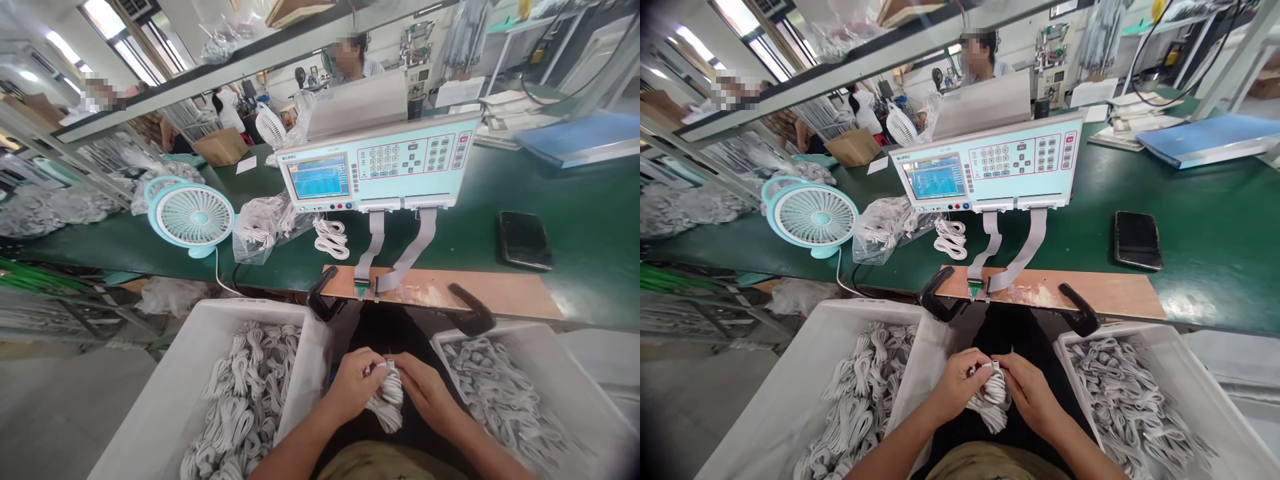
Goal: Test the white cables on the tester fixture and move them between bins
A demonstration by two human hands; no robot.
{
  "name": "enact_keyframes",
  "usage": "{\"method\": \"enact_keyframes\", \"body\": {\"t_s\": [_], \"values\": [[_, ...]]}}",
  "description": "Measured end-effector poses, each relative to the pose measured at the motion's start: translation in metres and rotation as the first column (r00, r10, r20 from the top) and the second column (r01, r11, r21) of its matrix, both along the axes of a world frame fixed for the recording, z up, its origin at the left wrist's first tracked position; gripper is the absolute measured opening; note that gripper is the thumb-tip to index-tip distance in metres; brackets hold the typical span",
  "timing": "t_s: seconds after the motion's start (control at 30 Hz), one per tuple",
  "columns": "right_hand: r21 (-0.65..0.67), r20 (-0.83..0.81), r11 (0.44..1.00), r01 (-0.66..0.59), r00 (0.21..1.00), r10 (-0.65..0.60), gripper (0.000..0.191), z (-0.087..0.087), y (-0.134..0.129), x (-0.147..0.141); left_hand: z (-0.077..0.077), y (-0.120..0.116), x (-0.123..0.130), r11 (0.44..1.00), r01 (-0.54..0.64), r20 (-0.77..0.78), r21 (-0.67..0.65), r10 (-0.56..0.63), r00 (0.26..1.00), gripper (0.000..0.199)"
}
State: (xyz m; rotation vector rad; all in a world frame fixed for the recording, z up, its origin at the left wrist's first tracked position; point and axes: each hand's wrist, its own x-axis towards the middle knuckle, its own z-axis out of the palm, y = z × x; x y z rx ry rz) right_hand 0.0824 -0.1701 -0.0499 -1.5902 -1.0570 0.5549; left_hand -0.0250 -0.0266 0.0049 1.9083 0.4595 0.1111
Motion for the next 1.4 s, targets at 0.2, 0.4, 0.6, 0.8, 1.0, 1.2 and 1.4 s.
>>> {"method": "enact_keyframes", "body": {"t_s": [0.2, 0.4, 0.6, 0.8, 1.0, 1.2, 1.4], "values": [[-0.042, 0.039, 0.983, -0.178, 0.983, 0.179, 0.022, 0.032, 0.005, 0.019, 0.005, 0.009, 0.005, 0.944, -0.127, -0.06, -0.305, 0.114, 0.992, 0.013], [-0.041, -0.172, 0.997, -0.058, 0.984, 0.05, 0.021, 0.039, 0.031, 0.025, 0.012, 0.016, 0.015, 0.958, -0.131, 0.053, -0.255, 0.149, 0.987, 0.013], [-0.009, -0.429, 0.979, 0.205, 0.884, -0.189, 0.031, 0.029, 0.068, 0.028, -0.002, 0.029, 0.031, 0.923, -0.196, 0.107, -0.333, 0.243, 0.964, 0.017], [-0.061, -0.51, 0.956, 0.288, 0.814, -0.278, 0.038, 0.024, 0.084, 0.033, -0.01, 0.051, 0.032, 0.702, -0.167, -0.011, -0.692, 0.221, 0.975, 0.038], [-0.093, -0.557, 0.948, 0.304, 0.773, -0.303, 0.037, 0.033, 0.086, 0.034, -0.009, 0.058, 0.036, 0.791, -0.243, -0.037, -0.562, 0.269, 0.962, 0.032], [-0.097, -0.781, 0.948, 0.303, 0.568, -0.261, 0.034, 0.033, 0.09, 0.033, -0.011, 0.061, 0.045, 0.929, -0.153, 0.007, -0.336, 0.165, 0.986, 0.033], [-0.104, -0.839, 0.93, 0.352, 0.471, -0.272, 0.032, 0.033, 0.096, 0.029, -0.014, 0.064, 0.05, 0.92, -0.185, 0.019, -0.346, 0.204, 0.979, 0.034]]}}
